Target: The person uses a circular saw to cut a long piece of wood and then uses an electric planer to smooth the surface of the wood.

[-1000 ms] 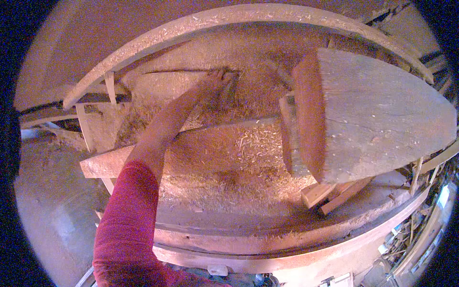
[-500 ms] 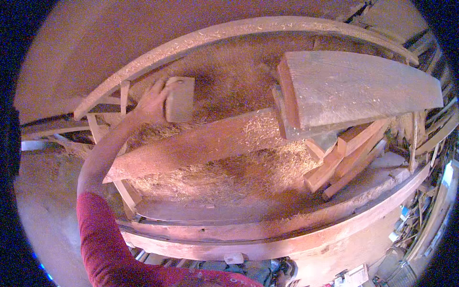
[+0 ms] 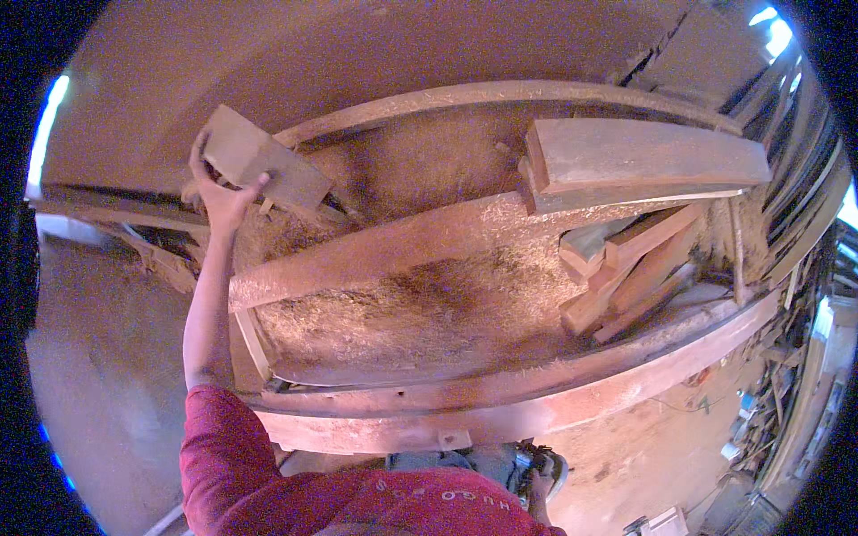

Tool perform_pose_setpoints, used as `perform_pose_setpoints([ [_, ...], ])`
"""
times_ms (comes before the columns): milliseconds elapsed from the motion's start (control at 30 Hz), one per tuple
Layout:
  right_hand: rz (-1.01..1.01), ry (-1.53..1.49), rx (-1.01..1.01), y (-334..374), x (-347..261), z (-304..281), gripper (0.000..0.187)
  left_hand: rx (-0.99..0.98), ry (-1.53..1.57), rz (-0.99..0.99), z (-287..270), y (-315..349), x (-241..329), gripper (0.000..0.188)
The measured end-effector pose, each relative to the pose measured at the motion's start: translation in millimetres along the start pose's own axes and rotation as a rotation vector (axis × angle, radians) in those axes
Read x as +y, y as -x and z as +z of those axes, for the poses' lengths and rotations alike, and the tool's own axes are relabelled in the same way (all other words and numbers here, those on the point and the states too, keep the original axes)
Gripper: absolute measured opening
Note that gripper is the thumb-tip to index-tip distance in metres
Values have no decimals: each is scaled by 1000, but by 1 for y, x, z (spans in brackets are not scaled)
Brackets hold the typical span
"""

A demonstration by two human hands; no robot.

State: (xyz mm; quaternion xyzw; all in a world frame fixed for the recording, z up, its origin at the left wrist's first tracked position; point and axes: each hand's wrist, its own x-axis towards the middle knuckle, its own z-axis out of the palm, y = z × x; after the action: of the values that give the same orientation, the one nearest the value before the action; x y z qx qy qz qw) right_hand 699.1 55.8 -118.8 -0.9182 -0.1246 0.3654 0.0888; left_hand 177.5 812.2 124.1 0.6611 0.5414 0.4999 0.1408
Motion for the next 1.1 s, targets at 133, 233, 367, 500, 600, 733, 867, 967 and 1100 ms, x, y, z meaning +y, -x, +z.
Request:
perform_pose_setpoints([
  [133, -155, 33, -18, 35, -48, -23, 70, 263, 51, 90, -83, -1, 42, 115],
  [233, 49, -215, -43, 49, -39, -29, 71, 415, 21, 54, -142, -9, 101, 114],
  [367, -418, 439, 71, 54, -34, -46, 55, 561, -10, 216, -233, -13, 161, 107],
  [500, -135, 334, -62, -33, 63, 23, 63, 626, 241, 358, -355, -1, 242, 100],
  [600, -291, 559, 17, -106, 153, 28, 55, 644, 381, 372, -381, -8, 256, 85],
  [733, -116, 202, -8, -77, 131, 58, 76, 603, 179, 399, -453, 44, 341, 65],
  [867, -283, 79, 282, -118, 170, 54, 82, 690, -1, 368, -474, 70, 350, 74],
  [967, -397, 398, 208, -97, 156, 17, 79, 742, -340, 330, -494, 134, 353, 79],
  [1100, -402, 107, 136, -105, 162, -21, 78, 914, -619, 43, -509, 212, 352, 112],
])
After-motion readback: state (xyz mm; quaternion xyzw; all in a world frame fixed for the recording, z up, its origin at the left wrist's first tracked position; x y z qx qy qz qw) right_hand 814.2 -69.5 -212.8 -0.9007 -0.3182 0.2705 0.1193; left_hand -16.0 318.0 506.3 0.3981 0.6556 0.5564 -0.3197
